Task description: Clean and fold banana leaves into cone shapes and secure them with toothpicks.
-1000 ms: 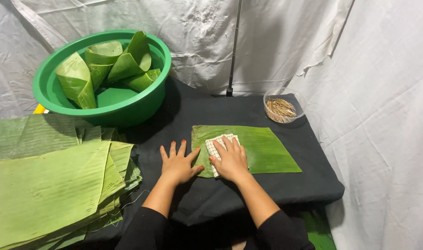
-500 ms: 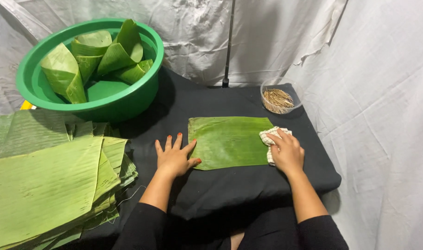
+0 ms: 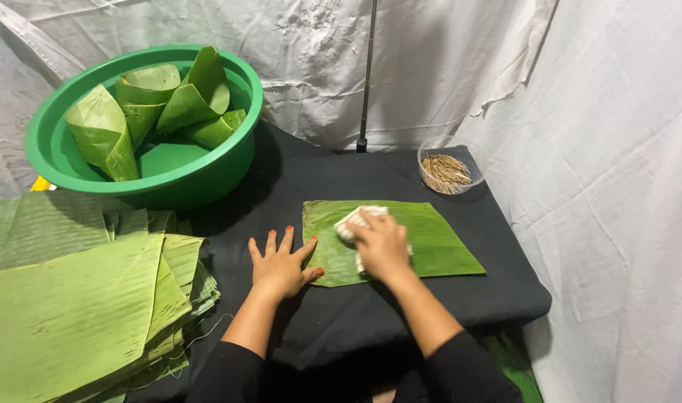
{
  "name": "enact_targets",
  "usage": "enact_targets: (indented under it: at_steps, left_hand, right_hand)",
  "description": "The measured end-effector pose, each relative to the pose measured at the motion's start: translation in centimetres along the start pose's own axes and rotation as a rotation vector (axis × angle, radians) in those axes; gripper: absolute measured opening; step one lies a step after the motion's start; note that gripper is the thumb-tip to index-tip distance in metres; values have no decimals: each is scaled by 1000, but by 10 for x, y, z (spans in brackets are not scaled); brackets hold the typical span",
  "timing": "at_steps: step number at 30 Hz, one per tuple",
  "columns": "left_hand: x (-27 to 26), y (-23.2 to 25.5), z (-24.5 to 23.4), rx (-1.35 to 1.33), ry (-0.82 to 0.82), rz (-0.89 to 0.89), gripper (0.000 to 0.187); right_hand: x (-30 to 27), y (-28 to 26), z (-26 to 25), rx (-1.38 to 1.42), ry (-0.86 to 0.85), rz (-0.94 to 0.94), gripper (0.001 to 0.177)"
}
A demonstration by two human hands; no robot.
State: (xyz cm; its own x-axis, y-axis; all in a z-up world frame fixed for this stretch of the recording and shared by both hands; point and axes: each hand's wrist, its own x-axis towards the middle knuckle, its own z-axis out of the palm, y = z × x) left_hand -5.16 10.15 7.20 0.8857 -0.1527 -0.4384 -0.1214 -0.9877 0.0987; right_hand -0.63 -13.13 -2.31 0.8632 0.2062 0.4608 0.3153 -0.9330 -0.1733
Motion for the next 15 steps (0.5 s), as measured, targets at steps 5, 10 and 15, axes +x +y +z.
enact_targets:
  at_steps: [5,10,15]
  left_hand:
    - [-6,2,-7,14,-15,-7,69]
    - [-7,2,-8,-10,-21,-8,69]
    - [-6,1,-7,-58,-1,-52,72]
  right_hand:
    - [4,36,26,74,-252,202,37]
    - [-9,93,-9,-5,-317,394,40]
    - [-17,115,-43,-78,-355,486,40]
